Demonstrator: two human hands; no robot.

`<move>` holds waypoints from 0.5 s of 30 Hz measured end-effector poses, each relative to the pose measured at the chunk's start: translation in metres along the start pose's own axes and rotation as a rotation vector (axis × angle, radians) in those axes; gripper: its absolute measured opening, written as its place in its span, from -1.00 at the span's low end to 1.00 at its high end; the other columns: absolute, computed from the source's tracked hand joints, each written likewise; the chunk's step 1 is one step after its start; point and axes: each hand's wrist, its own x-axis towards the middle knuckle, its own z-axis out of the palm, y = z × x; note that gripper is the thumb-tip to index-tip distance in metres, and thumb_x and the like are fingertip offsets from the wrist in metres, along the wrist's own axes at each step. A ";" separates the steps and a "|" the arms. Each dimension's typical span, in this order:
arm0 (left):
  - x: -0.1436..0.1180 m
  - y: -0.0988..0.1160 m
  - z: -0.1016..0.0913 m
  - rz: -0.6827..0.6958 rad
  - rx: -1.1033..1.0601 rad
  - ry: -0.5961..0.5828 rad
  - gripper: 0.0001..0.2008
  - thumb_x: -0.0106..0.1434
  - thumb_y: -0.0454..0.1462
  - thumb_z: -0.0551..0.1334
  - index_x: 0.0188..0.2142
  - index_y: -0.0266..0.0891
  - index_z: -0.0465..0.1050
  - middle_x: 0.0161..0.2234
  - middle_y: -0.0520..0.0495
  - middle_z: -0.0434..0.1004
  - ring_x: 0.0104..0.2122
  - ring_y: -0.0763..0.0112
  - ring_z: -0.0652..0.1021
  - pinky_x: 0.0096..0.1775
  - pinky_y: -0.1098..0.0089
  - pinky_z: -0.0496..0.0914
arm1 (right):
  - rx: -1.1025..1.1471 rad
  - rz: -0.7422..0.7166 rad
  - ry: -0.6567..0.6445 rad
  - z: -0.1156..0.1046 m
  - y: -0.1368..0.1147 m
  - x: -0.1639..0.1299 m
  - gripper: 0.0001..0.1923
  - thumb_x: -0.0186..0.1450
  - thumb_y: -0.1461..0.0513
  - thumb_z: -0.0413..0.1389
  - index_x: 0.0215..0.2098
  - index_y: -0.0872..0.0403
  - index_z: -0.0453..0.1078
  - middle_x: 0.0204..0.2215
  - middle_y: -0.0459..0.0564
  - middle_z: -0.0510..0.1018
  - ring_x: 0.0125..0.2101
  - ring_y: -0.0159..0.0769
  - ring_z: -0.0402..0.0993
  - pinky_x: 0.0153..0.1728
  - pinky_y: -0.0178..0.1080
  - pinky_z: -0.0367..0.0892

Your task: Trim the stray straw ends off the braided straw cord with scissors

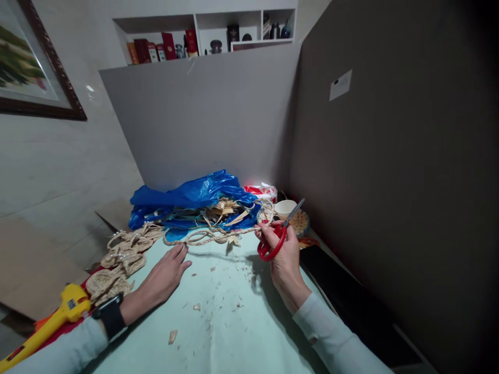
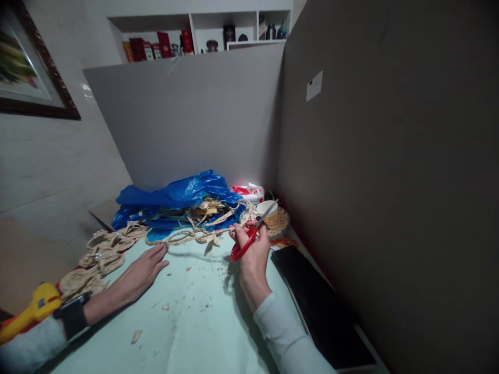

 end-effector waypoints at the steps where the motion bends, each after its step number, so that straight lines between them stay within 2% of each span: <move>1: 0.008 0.000 0.002 -0.009 0.004 -0.002 -0.63 0.37 -0.19 0.29 0.14 -0.18 0.42 0.14 -0.18 0.50 -0.01 0.09 0.58 -0.04 -0.01 0.52 | 0.000 0.002 -0.001 0.000 0.000 0.000 -0.45 -0.05 0.15 0.49 -0.26 0.03 0.27 -0.52 -0.23 0.55 -0.51 -0.39 0.57 -0.43 -0.38 0.49; 5: 0.034 0.001 0.004 -0.015 0.001 -0.036 -0.63 0.37 -0.19 0.29 0.14 -0.19 0.42 0.13 -0.18 0.50 -0.02 0.10 0.59 -0.05 -0.01 0.53 | -0.005 0.016 -0.013 -0.003 -0.001 0.000 -0.45 -0.06 0.15 0.50 -0.27 0.03 0.28 -0.52 -0.24 0.54 -0.50 -0.39 0.57 -0.43 -0.39 0.50; 8: 0.036 0.009 -0.003 0.029 -0.029 -0.097 -0.64 0.37 -0.18 0.29 0.12 -0.19 0.43 0.11 -0.17 0.52 -0.04 0.12 0.60 -0.06 0.01 0.53 | -0.010 0.031 -0.025 -0.004 0.000 0.001 -0.47 -0.05 0.17 0.49 -0.28 0.03 0.29 -0.54 -0.25 0.52 -0.50 -0.37 0.58 -0.44 -0.37 0.51; 10: 0.026 0.023 -0.012 0.081 -0.060 -0.143 -0.64 0.37 -0.19 0.29 0.13 -0.19 0.43 0.12 -0.18 0.52 -0.03 0.11 0.59 -0.05 0.00 0.53 | -0.009 0.035 -0.029 -0.004 0.001 0.002 -0.47 -0.04 0.18 0.49 -0.28 0.03 0.28 -0.53 -0.24 0.52 -0.51 -0.37 0.58 -0.43 -0.34 0.53; 12: 0.006 0.046 -0.025 0.150 -0.097 -0.193 -0.59 0.39 -0.19 0.27 0.20 -0.17 0.38 0.19 -0.21 0.48 0.05 0.06 0.58 0.02 -0.07 0.51 | -0.007 0.028 -0.030 -0.005 0.002 0.003 -0.48 -0.03 0.18 0.48 -0.28 0.03 0.27 -0.51 -0.23 0.53 -0.49 -0.37 0.59 -0.39 -0.32 0.55; 14: -0.019 0.077 -0.040 0.263 -0.141 -0.265 -0.49 0.45 -0.10 0.15 0.33 -0.16 0.25 0.36 -0.32 0.30 0.27 -0.07 0.41 0.15 -0.10 0.44 | -0.007 0.016 -0.031 -0.005 0.001 0.003 -0.49 -0.02 0.18 0.47 -0.28 0.03 0.27 -0.50 -0.22 0.54 -0.48 -0.37 0.59 -0.38 -0.32 0.55; 15: -0.031 0.092 -0.049 0.338 -0.170 -0.304 -0.42 0.43 -0.02 0.13 0.37 -0.08 0.18 0.41 -0.26 0.21 0.32 -0.05 0.34 0.19 -0.03 0.41 | -0.009 0.012 -0.031 -0.004 0.001 0.003 -0.50 -0.01 0.18 0.46 -0.28 0.03 0.27 -0.50 -0.22 0.54 -0.49 -0.37 0.59 -0.40 -0.33 0.54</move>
